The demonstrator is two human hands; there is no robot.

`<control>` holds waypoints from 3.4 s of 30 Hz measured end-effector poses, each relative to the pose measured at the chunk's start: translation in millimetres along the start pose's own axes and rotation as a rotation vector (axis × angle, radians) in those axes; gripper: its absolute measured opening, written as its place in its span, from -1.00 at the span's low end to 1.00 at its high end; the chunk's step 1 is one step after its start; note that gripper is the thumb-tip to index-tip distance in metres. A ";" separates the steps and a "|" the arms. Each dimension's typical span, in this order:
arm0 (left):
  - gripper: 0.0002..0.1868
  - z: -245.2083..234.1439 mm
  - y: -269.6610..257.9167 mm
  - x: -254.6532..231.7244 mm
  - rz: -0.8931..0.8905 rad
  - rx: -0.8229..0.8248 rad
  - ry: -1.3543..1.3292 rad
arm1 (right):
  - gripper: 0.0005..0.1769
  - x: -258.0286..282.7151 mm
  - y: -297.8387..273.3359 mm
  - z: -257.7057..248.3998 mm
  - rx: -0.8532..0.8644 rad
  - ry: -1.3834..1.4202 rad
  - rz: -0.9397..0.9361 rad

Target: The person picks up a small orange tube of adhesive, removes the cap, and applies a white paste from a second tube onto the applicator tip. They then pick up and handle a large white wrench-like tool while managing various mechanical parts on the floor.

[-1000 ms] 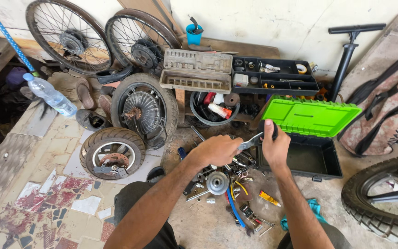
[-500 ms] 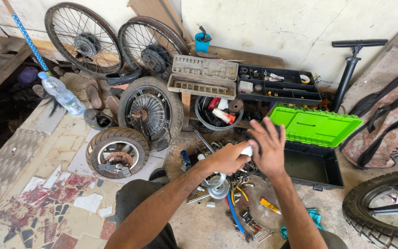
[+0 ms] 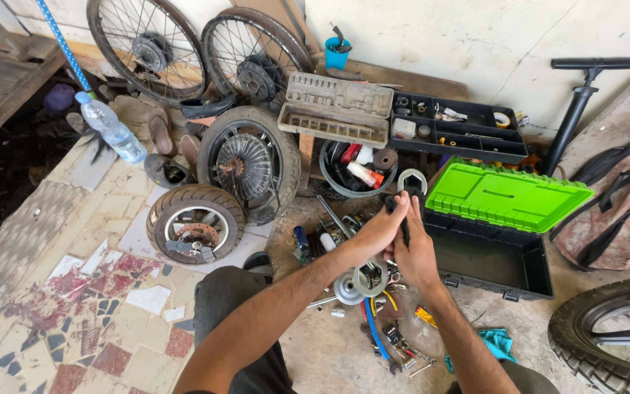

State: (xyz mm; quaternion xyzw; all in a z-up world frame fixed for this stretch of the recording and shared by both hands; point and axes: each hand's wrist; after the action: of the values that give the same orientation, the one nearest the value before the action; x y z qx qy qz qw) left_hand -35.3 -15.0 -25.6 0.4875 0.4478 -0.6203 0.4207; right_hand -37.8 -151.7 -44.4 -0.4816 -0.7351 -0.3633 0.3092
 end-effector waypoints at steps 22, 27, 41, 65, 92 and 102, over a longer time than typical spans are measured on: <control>-0.02 13.7 23.4 -15.1 0.183 -0.078 0.178 | -0.35 2.8 5.9 -27.2 -0.086 -0.062 -0.062; 0.04 36.9 19.0 0.1 0.297 0.004 0.302 | -0.33 8.6 18.1 -37.7 -0.245 0.073 -0.042; 0.05 6.0 60.4 23.6 0.206 -0.091 -0.757 | -0.44 31.3 -14.8 -24.7 -0.130 -0.217 -0.191; 0.05 5.5 35.7 2.2 0.349 -0.078 -0.813 | -0.39 37.0 -27.2 -26.2 0.033 -0.070 -0.086; -0.55 -19.9 50.4 -8.7 0.570 -0.290 -0.461 | -0.60 27.2 -3.8 -14.0 -0.030 0.234 0.308; -0.61 -33.5 56.3 2.8 0.576 -0.444 -0.612 | -0.61 27.2 -7.4 -8.1 0.029 0.369 0.413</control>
State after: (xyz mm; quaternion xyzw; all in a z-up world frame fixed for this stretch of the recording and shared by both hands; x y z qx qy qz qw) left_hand 25.8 3.4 -40.6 0.2850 0.2717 -0.4829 0.7822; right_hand -53.2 -147.3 -19.8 -0.5422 -0.5578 -0.3636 0.5125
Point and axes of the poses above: each hand's wrist, its own y-axis towards the middle knuckle, its own z-axis out of the palm, x = y × z, and after that the axes turned 8 degrees about z, right-handed
